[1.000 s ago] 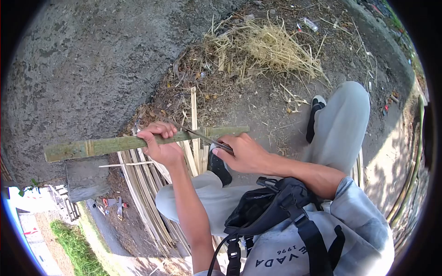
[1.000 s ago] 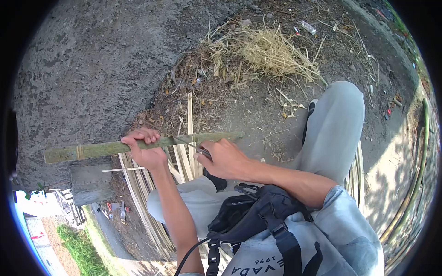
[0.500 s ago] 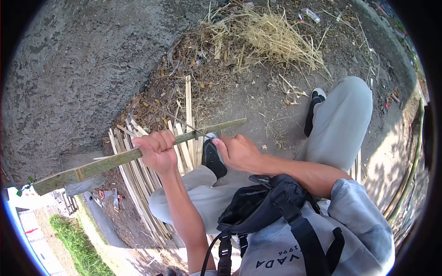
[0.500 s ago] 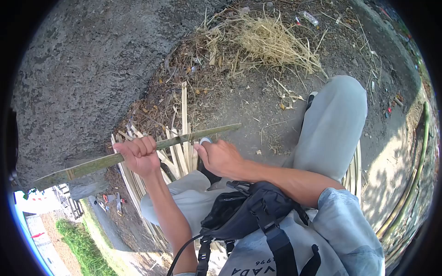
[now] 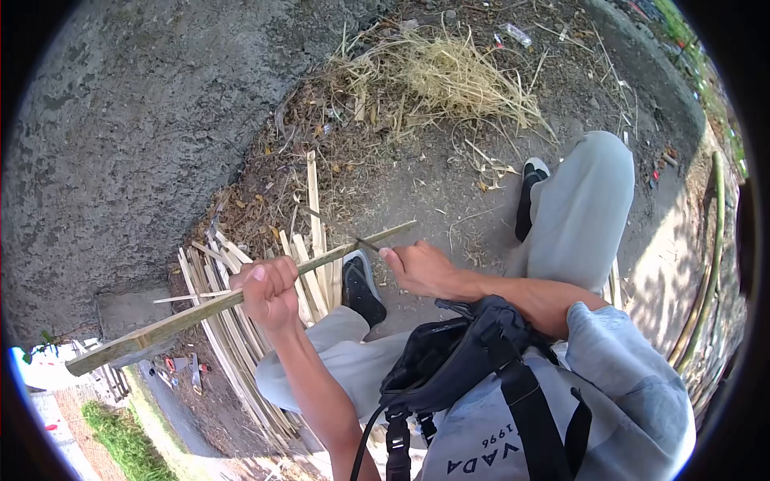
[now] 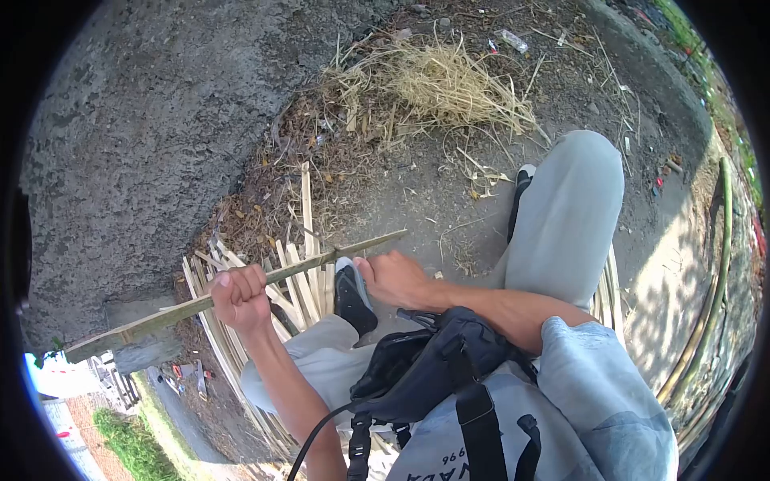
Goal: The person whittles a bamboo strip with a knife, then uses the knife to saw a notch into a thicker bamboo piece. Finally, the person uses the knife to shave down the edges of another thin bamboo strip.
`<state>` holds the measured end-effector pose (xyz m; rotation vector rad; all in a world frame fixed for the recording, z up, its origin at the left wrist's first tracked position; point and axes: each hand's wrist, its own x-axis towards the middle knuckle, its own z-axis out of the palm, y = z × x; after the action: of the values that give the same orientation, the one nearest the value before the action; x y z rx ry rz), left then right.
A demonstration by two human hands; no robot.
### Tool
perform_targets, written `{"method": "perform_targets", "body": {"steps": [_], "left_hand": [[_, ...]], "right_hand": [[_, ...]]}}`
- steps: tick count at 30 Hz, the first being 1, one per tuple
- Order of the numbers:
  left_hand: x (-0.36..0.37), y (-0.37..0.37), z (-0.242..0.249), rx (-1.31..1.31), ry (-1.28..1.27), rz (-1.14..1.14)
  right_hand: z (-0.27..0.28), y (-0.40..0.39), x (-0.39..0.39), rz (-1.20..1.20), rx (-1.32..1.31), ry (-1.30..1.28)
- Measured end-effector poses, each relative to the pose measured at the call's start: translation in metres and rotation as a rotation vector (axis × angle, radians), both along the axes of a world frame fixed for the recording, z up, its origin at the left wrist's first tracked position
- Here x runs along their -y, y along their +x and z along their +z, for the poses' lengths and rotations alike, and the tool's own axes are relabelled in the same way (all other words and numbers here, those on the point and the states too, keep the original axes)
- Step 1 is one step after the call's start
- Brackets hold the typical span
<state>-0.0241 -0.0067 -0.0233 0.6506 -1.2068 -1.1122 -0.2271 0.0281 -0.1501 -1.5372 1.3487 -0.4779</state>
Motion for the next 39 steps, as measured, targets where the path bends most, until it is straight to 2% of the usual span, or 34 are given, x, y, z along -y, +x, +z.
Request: {"method": "perform_targets", "body": {"steps": [3,6,9,12,15,18,24,25,29,32,34,35,39], "left_hand": [[0.003,-0.015,0.0,-0.019,-0.011,-0.011],[0.005,-0.013,0.0,-0.01,-0.015,-0.017],[0.005,-0.005,0.0,-0.008,-0.018,-0.02],[0.008,-0.011,-0.002,-0.05,0.06,0.089],[0.003,-0.01,-0.004,-0.044,0.073,0.105],[0.007,0.003,-0.004,-0.029,0.062,0.052],[0.004,-0.015,-0.001,0.021,-0.014,-0.028],[0.003,-0.016,-0.001,0.019,-0.02,-0.019],[0.003,-0.01,0.001,0.018,-0.017,-0.046],[0.004,-0.014,0.001,0.017,-0.024,-0.011],[0.003,-0.014,-0.004,-0.025,-0.009,-0.001],[0.003,-0.015,-0.006,-0.042,0.007,0.012],[0.007,0.0,-0.006,-0.089,0.068,0.072]], "right_hand": [[0.017,0.008,-0.007,-0.018,0.101,-0.271],[-0.019,0.009,-0.007,-0.13,0.019,-0.145],[-0.022,-0.002,0.003,-0.038,-0.058,-0.017],[0.015,0.005,-0.001,-0.031,0.134,-0.199],[0.005,0.01,-0.007,-0.112,0.081,-0.085],[-0.012,-0.006,0.01,0.025,-0.056,0.018],[0.034,0.006,0.003,0.029,0.084,-0.188],[0.018,0.011,-0.004,-0.108,0.128,-0.228],[-0.043,-0.005,0.003,-0.062,-0.077,-0.09],[0.001,-0.007,0.011,0.009,-0.03,0.012],[0.016,0.003,0.004,-0.045,0.077,-0.129],[0.016,0.01,-0.006,-0.074,0.142,-0.182],[-0.015,0.013,-0.006,-0.109,0.112,-0.201]]}}
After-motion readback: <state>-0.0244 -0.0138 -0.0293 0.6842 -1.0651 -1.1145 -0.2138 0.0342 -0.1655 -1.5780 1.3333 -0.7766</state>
